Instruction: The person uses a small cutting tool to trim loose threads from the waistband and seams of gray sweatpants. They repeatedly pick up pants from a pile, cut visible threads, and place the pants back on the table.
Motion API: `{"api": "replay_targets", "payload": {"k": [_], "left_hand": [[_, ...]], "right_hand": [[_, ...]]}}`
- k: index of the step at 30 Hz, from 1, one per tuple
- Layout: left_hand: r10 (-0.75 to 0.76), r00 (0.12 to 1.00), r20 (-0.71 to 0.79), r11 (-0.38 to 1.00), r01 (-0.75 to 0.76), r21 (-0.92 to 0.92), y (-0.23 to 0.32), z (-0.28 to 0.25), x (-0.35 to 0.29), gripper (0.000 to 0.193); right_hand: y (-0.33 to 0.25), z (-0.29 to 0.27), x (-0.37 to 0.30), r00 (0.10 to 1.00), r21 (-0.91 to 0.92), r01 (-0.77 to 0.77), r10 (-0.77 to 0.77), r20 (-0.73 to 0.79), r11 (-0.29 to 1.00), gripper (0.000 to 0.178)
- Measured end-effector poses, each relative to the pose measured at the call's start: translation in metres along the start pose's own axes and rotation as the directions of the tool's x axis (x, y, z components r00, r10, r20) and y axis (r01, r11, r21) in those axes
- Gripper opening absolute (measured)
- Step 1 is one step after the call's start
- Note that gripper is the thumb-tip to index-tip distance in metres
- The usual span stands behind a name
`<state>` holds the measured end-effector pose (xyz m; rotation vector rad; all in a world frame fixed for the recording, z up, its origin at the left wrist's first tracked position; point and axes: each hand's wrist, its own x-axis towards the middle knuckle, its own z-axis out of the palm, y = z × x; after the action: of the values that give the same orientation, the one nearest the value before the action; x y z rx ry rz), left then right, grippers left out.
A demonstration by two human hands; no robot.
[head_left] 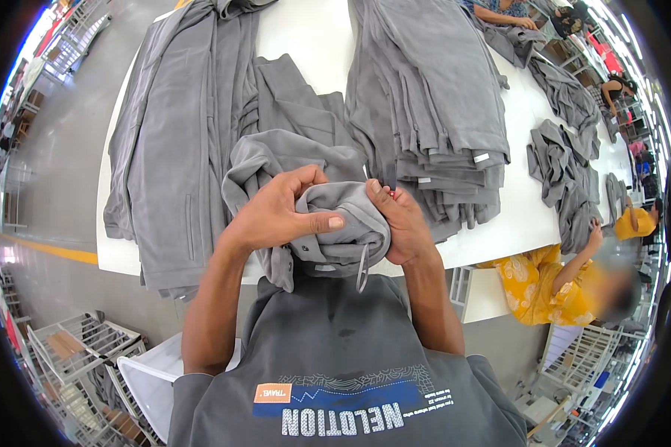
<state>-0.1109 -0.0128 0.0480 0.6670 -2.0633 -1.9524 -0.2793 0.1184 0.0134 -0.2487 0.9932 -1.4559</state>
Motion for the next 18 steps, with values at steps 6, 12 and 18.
{"api": "replay_targets", "payload": {"k": [6,12,18], "left_hand": [[-0.095,0.991,0.090,0.975,0.111,-0.194,-0.004,0.001,-0.006,0.041],[-0.099,0.992,0.084,0.863,0.128,-0.488,-0.001,-0.002,-0.014,0.037],[-0.075,0.995,0.061,0.936,0.091,-0.340,0.011,-0.003,-0.021,0.033]], "right_hand": [[-0.002,0.003,-0.003,0.958,-0.284,0.281,-0.283,0.034,0.917,0.025],[-0.021,0.017,-0.006,0.904,-0.533,0.403,-0.414,0.105,0.744,0.027],[-0.041,0.035,-0.001,0.909,-0.564,0.408,-0.380,0.174,0.718,0.028]]}}
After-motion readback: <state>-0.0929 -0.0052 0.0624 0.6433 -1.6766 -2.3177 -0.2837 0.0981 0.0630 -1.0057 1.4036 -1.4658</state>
